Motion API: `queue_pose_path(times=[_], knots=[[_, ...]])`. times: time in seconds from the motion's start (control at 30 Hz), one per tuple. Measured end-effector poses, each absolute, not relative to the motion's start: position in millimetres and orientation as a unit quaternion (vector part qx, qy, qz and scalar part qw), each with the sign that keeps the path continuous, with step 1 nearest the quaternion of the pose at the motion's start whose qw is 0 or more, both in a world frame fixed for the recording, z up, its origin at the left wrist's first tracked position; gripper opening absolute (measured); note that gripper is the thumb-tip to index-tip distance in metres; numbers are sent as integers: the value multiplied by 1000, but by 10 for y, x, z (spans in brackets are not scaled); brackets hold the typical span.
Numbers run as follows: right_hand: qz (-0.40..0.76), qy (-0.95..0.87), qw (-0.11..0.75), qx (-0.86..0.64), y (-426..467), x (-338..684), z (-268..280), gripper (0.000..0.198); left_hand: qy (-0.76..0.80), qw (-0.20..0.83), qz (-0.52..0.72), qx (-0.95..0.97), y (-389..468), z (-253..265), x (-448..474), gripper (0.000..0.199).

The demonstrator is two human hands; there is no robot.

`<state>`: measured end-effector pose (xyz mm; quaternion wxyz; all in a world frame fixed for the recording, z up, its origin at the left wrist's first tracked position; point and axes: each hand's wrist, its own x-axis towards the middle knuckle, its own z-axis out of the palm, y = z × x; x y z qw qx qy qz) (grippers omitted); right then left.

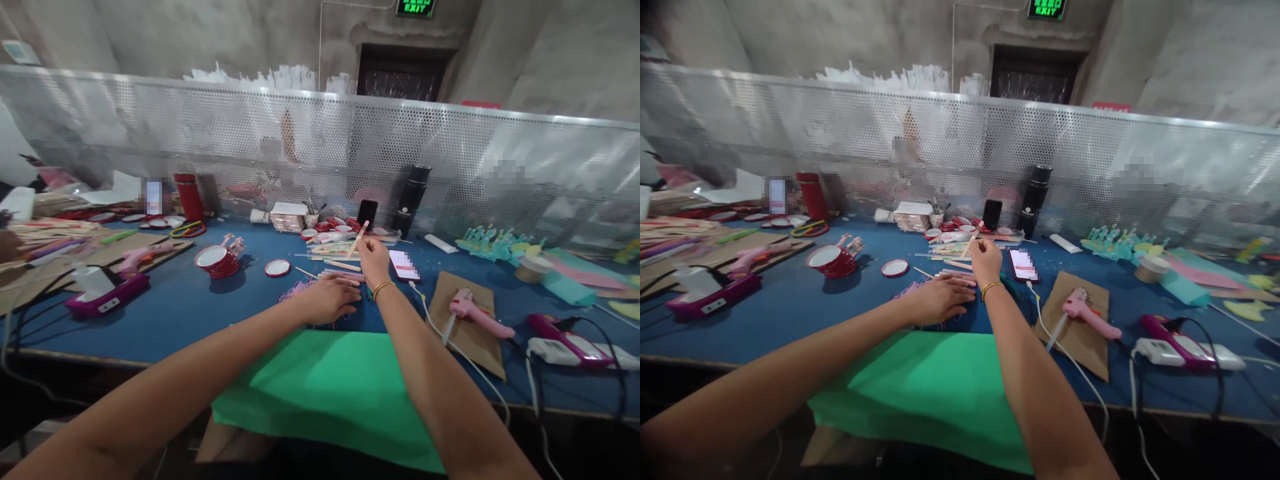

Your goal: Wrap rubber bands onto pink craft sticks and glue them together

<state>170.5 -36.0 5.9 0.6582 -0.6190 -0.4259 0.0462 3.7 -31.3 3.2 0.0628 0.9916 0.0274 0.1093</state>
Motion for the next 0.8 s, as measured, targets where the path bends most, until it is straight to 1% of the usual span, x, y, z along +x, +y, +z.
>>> queue_pose_path(times=[0.1, 0.2, 0.27, 0.37, 0.4, 0.5, 0.57, 0.67, 0.8], knots=[[71, -450, 648, -611, -350, 1701, 24, 28, 62, 85, 114, 988, -278, 96, -187, 28], [107, -488, 630, -595, -375, 1649, 25, 28, 76, 145, 168, 972, -208, 220, -434, 29], [149, -510, 619, -578, -408, 1594, 51, 28, 123, 201, 247, 940, -135, 287, -523, 32], [246, -538, 606, -532, -479, 1489, 115, 30, 264, 283, 376, 842, -21, 332, -515, 33], [276, -546, 598, -518, -505, 1451, 138, 30, 290, 319, 392, 813, 6, 334, -482, 34], [379, -511, 590, -497, -573, 1348, 198, 31, 283, 478, 369, 745, 45, 325, -344, 39], [419, -481, 592, -493, -597, 1310, 222, 31, 262, 557, 348, 707, 51, 315, -256, 42], [404, -483, 604, -488, -588, 1305, 228, 31, 248, 626, 335, 659, 84, 299, -165, 42], [392, -503, 607, -475, -544, 1324, 216, 32, 212, 677, 320, 628, 193, 247, -103, 41]])
